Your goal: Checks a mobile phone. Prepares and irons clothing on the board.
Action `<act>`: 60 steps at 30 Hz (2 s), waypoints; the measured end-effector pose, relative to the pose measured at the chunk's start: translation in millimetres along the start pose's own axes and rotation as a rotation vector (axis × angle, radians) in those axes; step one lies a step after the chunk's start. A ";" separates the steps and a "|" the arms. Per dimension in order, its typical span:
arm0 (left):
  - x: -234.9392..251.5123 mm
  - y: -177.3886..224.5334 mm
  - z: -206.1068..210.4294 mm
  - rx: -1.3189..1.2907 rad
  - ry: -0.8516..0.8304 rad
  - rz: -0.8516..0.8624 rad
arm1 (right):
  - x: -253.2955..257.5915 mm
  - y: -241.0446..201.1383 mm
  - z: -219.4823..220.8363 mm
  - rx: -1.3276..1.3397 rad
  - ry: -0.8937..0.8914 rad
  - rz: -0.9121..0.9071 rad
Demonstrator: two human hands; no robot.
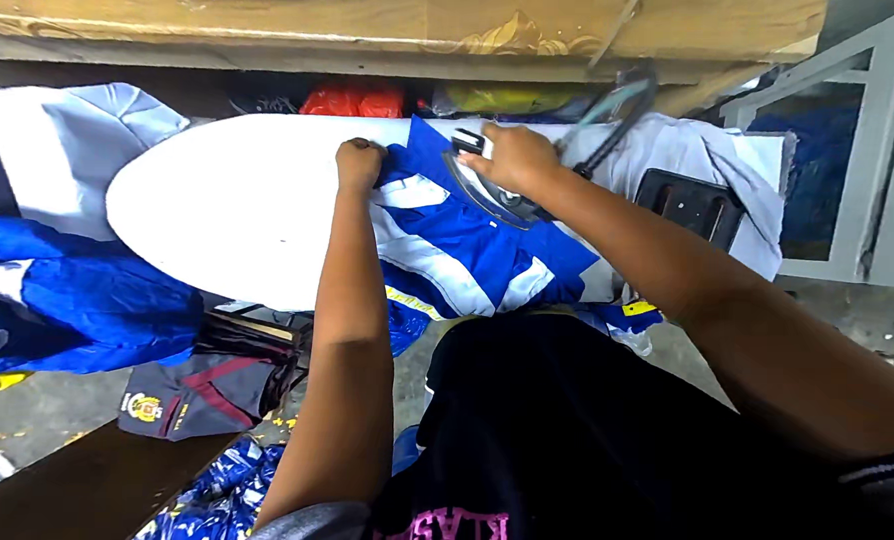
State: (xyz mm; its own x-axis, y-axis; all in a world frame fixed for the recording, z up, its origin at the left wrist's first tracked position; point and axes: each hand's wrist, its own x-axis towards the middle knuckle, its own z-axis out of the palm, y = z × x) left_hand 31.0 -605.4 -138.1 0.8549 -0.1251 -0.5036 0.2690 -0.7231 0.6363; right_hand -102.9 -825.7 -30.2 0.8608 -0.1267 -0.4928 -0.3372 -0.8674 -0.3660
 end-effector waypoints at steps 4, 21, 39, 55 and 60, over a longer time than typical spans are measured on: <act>1.9 2.3 0.5 0.021 0.002 -0.009 | -55.4 52.2 10.2 -0.030 -0.048 0.093; -1.8 9.4 7.8 -0.078 -0.004 -0.021 | -112.2 100.9 32.9 -0.018 -0.054 0.091; -12.0 14.8 12.2 0.020 0.055 0.005 | -162.0 227.2 -35.7 0.068 0.035 -0.033; -11.4 19.3 13.5 0.000 0.078 0.005 | -172.5 328.3 -36.0 -0.008 0.169 0.178; -17.0 24.4 17.4 -0.023 0.105 0.005 | -180.0 305.6 -3.9 0.043 0.733 -0.102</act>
State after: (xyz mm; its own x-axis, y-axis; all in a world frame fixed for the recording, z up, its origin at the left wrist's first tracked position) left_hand 15.4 -632.7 -124.2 0.8974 -0.0559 -0.4376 0.2740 -0.7066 0.6523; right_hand -359.4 -1069.8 -50.2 0.9172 -0.3483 0.1933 -0.2437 -0.8744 -0.4195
